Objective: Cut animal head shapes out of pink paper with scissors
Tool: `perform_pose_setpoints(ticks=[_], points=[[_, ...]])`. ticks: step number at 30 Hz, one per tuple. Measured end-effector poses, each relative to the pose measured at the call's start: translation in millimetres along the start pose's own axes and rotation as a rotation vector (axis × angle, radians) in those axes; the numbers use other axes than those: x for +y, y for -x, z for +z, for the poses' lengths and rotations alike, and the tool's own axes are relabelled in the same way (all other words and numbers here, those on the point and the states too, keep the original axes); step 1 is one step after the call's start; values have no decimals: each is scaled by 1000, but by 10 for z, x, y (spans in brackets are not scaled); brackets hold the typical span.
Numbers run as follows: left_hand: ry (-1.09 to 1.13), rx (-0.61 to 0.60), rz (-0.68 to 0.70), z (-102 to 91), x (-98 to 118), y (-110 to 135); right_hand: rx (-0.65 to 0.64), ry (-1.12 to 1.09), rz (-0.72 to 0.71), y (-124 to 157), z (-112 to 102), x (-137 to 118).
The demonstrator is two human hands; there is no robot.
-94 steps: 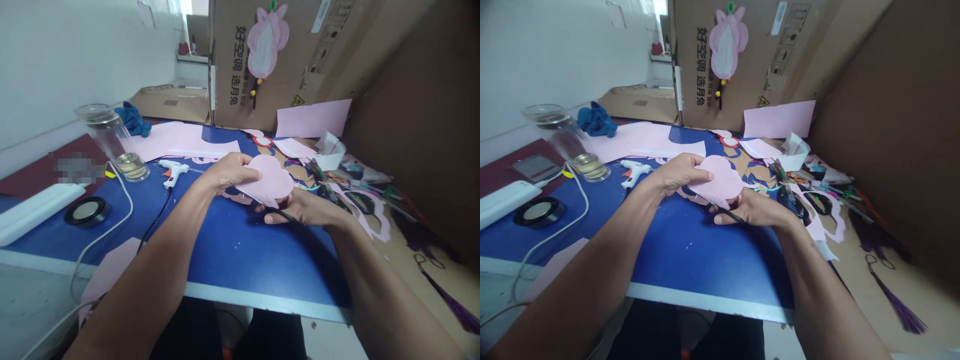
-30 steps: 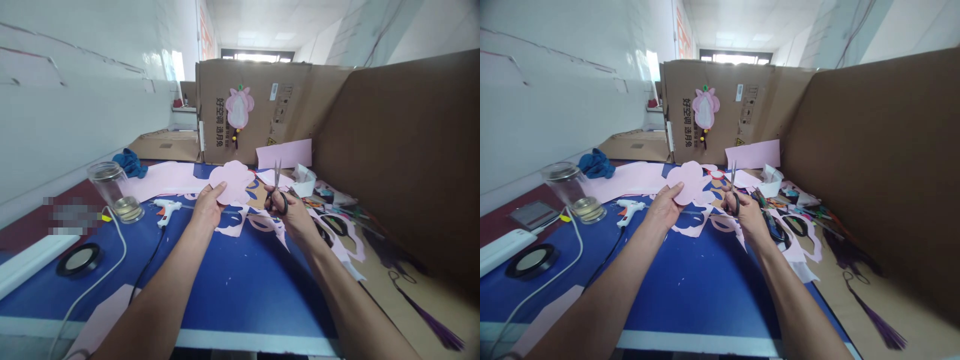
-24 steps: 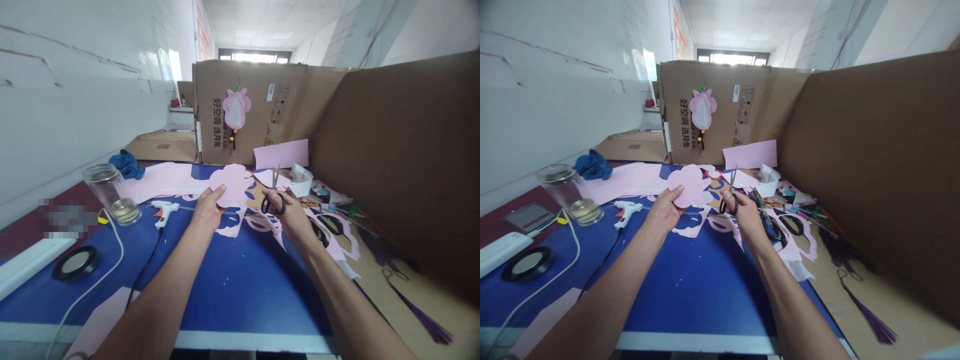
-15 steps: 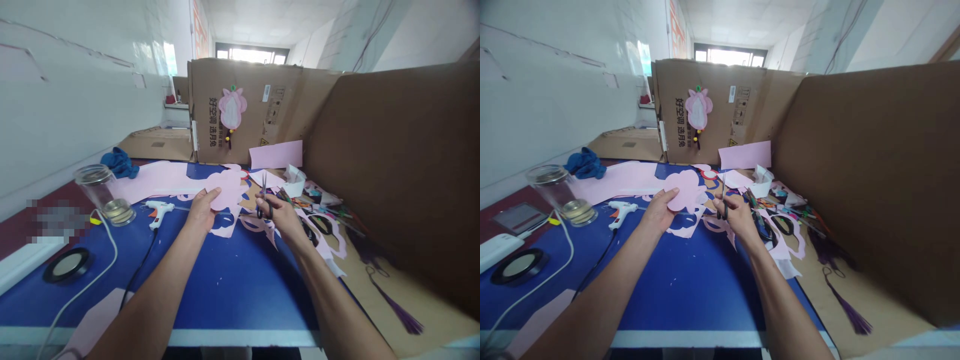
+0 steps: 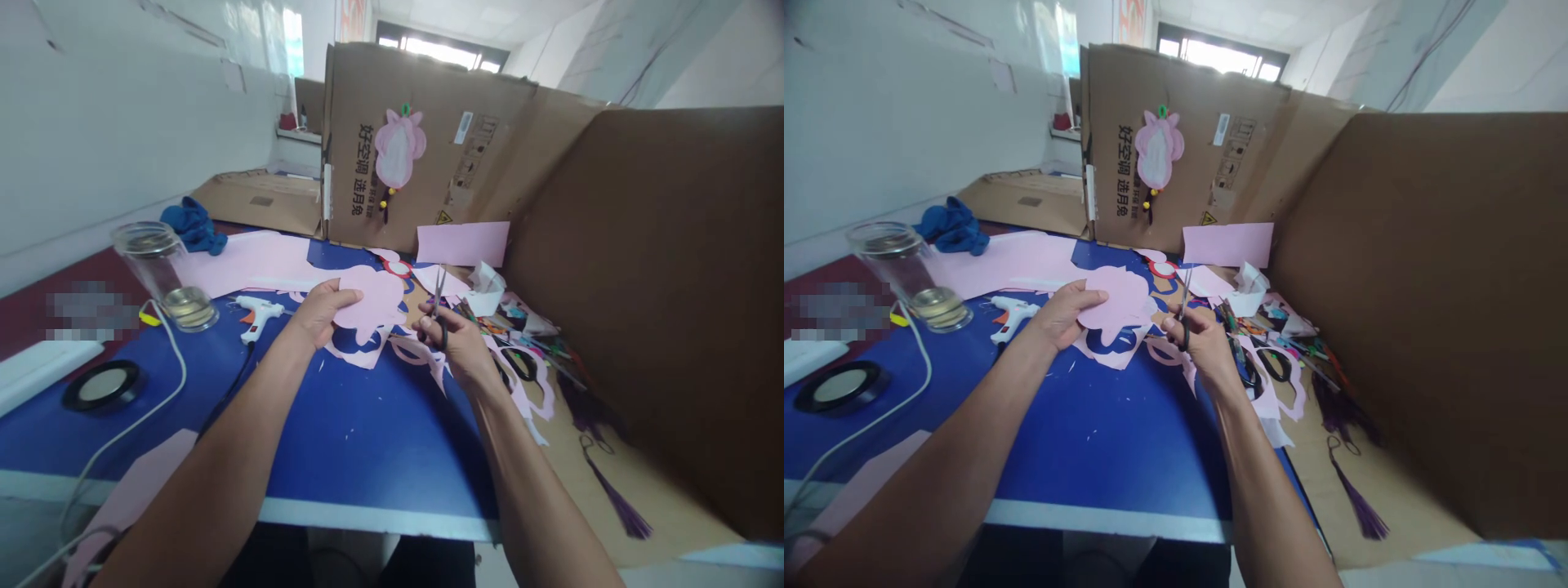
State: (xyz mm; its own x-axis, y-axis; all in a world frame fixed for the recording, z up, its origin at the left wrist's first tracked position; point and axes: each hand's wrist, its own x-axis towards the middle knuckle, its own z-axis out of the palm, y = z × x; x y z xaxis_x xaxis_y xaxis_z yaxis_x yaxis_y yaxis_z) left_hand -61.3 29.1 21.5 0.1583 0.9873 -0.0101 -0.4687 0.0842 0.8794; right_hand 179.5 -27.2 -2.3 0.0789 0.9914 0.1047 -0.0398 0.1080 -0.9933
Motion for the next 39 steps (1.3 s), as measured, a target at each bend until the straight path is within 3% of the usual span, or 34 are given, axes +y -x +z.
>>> perform_pose_setpoints(ticks=[3,10,15,22,34,39], points=[[-110,-65,-63,35,-49,31,81,-72,-27,-39,-56,15],[-277,-188,-184,128,-165,111,60,-40,-41,-18,-32,-56],[-300,-197,-200,123,-194,112,15,-19,-4,9,0,-89],[-410,-145,-219,98,-206,102,47,0,-29,31,-20,-116],[-508,-354,-235,128,-257,161,-164,19,59,12,-29,-49],[-519,-398,-254,137,-267,163,-155,40,86,36,18,-74]])
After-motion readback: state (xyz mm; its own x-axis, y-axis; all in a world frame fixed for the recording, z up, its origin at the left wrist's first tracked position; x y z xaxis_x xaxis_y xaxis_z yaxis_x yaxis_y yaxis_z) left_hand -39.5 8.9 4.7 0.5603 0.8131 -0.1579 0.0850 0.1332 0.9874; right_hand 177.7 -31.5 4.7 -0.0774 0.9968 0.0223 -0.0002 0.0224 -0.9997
